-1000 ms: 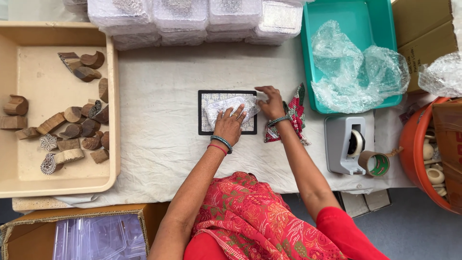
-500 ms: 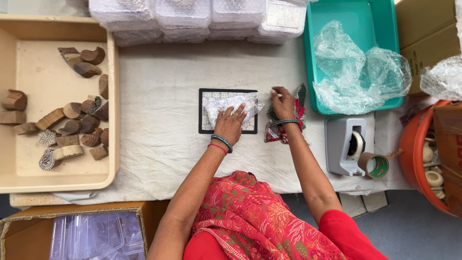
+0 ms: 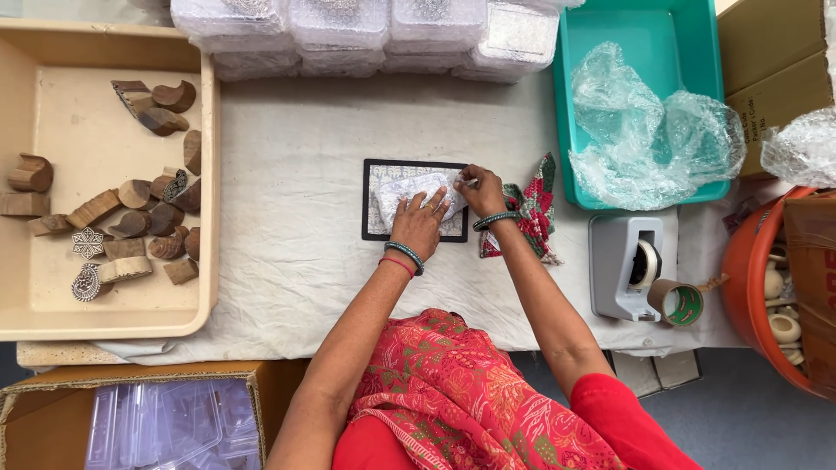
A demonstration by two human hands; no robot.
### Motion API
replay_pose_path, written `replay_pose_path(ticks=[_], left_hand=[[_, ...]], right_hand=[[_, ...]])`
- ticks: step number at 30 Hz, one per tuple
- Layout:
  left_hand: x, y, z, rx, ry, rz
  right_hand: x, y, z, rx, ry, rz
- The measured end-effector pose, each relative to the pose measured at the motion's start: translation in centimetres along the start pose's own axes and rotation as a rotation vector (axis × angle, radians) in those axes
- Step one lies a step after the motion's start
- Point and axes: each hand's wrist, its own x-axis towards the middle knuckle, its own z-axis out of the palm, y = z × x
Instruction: The person wipes a small decorative wooden object with a cloth, places it into a clear plastic container, and then wraps the container with bubble wrap. They secure the bubble wrap using a tape dispenser and tape. The person repeats this process for another item.
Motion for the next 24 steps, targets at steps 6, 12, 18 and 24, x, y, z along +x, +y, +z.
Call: replay_pose_path(ticks=[6,12,18,24], left_hand=[[0.3,-0.3,2.0,0.022,0.056,0.007],[0.1,-0.1,0.4,-0.026,0.042,0.014],[-0.4,0.2,-0.5,-0.048,0.036,0.022],[-0.2,-0.7,1.0,-0.113,0.037,0.01]], right_hand=[[-2.4,-3.1,0.9,-0.049,0.182,-0.153],[-2.9,-4.0,0.1,0.008,0.046,-0.141],[-3.6,-2.1,-0.7,0.32,-0.138,0.021],[-4.1,-2.7,1.6,-0.047,0.079,-0.243]])
